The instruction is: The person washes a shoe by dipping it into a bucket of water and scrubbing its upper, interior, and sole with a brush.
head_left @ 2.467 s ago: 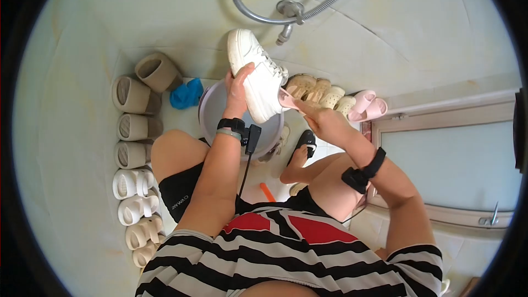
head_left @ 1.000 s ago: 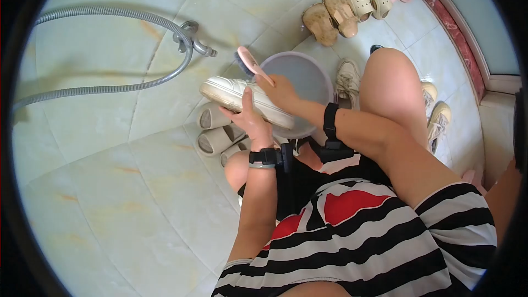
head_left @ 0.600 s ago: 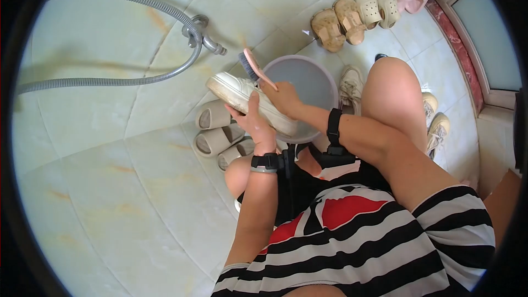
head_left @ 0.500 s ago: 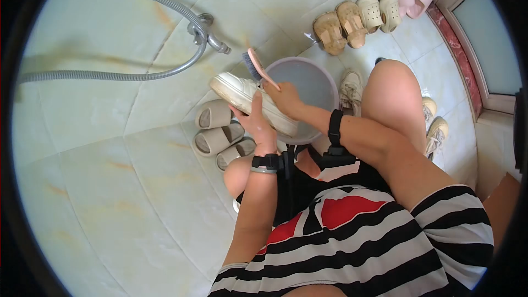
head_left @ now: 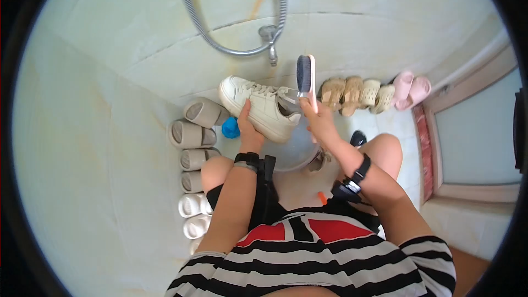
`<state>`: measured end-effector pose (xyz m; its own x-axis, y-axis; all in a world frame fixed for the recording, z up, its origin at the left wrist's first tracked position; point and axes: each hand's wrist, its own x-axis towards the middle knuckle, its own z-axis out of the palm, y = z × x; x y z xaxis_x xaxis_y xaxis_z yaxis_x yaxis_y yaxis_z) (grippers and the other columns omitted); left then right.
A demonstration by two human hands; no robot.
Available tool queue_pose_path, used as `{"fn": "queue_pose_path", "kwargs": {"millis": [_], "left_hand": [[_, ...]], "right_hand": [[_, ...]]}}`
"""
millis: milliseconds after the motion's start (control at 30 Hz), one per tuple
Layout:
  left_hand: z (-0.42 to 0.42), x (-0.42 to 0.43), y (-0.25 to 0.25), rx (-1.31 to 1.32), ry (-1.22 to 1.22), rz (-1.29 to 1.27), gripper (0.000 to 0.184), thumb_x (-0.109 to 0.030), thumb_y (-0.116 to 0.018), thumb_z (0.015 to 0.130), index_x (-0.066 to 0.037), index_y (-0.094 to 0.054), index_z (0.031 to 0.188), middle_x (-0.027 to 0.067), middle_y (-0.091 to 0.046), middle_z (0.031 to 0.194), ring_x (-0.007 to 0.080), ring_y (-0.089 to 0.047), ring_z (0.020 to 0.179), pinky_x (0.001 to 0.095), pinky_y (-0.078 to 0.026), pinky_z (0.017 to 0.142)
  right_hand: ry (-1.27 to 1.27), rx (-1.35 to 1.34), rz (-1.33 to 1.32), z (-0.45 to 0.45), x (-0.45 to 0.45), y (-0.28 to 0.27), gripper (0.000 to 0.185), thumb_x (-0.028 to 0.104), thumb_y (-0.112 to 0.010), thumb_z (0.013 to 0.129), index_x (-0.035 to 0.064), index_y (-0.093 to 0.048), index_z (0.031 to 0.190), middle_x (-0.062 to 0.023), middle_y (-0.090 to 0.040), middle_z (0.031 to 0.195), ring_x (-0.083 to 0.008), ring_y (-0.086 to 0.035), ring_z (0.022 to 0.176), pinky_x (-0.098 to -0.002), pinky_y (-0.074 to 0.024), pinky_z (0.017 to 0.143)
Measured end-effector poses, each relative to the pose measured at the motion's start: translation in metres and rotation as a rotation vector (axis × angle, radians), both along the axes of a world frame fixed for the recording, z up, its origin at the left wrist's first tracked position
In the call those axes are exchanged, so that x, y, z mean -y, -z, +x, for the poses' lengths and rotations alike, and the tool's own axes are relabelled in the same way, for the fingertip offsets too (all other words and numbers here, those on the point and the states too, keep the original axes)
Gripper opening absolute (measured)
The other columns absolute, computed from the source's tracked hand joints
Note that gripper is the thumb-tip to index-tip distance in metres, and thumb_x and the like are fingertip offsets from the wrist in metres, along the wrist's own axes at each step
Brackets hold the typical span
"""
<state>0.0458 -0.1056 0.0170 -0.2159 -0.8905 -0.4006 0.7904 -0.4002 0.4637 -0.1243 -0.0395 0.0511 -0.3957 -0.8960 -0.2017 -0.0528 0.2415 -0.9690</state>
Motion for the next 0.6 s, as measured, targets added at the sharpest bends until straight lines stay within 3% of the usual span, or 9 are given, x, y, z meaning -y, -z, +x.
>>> {"fn": "queue_pose_path", "kwargs": {"millis": [67, 100, 167, 233, 367, 433, 600], "left_hand": [[-0.004, 0.003, -0.007, -0.049, -0.045, -0.013, 0.055, -0.037, -0.057, 0.091, -0.004, -0.045, 0.133, 0.0132, -0.053, 0.13, 0.0294, -0.052, 0.118, 0.0439, -0.04, 0.102], [-0.007, 0.004, -0.006, -0.064, -0.063, -0.012, 0.058, -0.043, -0.056, 0.092, -0.004, -0.044, 0.134, 0.0127, -0.053, 0.131, 0.0293, -0.052, 0.118, 0.0441, -0.04, 0.103], [-0.014, 0.013, 0.008, -0.18, -0.053, -0.069, 0.062, -0.049, -0.052, 0.092, -0.005, -0.043, 0.136, 0.0123, -0.05, 0.134, 0.0302, -0.05, 0.12, 0.0456, -0.038, 0.104], [-0.022, 0.011, 0.004, -0.223, -0.055, -0.177, 0.069, -0.06, -0.043, 0.092, -0.009, -0.04, 0.139, 0.011, -0.047, 0.138, 0.0313, -0.046, 0.124, 0.0481, -0.037, 0.105], [-0.035, 0.015, 0.012, -0.367, -0.062, -0.193, 0.072, -0.063, -0.041, 0.091, -0.008, -0.04, 0.138, 0.011, -0.049, 0.136, 0.0295, -0.048, 0.122, 0.045, -0.037, 0.105], [-0.038, 0.014, 0.012, -0.385, -0.061, -0.209, 0.075, -0.065, -0.037, 0.091, -0.009, -0.037, 0.14, 0.0107, -0.046, 0.138, 0.0294, -0.045, 0.125, 0.0453, -0.037, 0.105], [-0.042, 0.018, 0.019, -0.415, -0.056, -0.208, 0.076, -0.066, -0.038, 0.09, -0.009, -0.037, 0.141, 0.0106, -0.046, 0.138, 0.0293, -0.046, 0.124, 0.0452, -0.036, 0.105]], "right_hand": [[-0.066, -0.022, 0.044, -0.012, -0.012, -0.04, 0.019, 0.02, -0.059, 0.091, 0.0034, -0.065, 0.098, -0.0057, -0.059, 0.065, -0.0186, -0.058, 0.057, -0.0324, -0.0442, 0.053], [-0.084, -0.054, 0.052, -0.022, -0.013, -0.056, 0.019, 0.02, -0.059, 0.091, 0.0034, -0.065, 0.098, -0.0057, -0.059, 0.065, -0.0186, -0.058, 0.057, -0.0324, -0.0442, 0.053], [-0.376, -0.662, -0.335, -0.038, -0.003, -0.086, 0.022, 0.011, -0.063, 0.087, 0.0035, -0.065, 0.107, -0.0076, -0.064, 0.082, -0.0133, -0.056, 0.069, -0.0264, -0.0431, 0.063], [-0.401, -0.942, -0.642, -0.038, 0.018, -0.119, 0.039, 0.003, -0.061, 0.083, 0.0082, -0.059, 0.122, -0.0128, -0.062, 0.085, -0.0197, -0.058, 0.071, -0.0302, -0.0452, 0.066], [-0.464, -0.936, -0.47, -0.012, 0.029, -0.159, 0.048, 0.005, -0.06, 0.085, 0.0139, -0.054, 0.131, -0.014, -0.06, 0.084, -0.0255, -0.059, 0.075, -0.0345, -0.0463, 0.069], [-0.481, -1.088, -0.449, -0.004, 0.039, -0.158, 0.048, 0.013, -0.058, 0.086, 0.0186, -0.05, 0.134, -0.0137, -0.06, 0.089, -0.0325, -0.06, 0.079, -0.0412, -0.048, 0.069], [-0.524, -1.107, -0.489, 0.017, 0.073, -0.156, 0.044, 0.017, -0.061, 0.084, 0.0164, -0.055, 0.128, -0.0134, -0.06, 0.089, -0.0331, -0.061, 0.081, -0.0419, -0.0496, 0.07]]}}
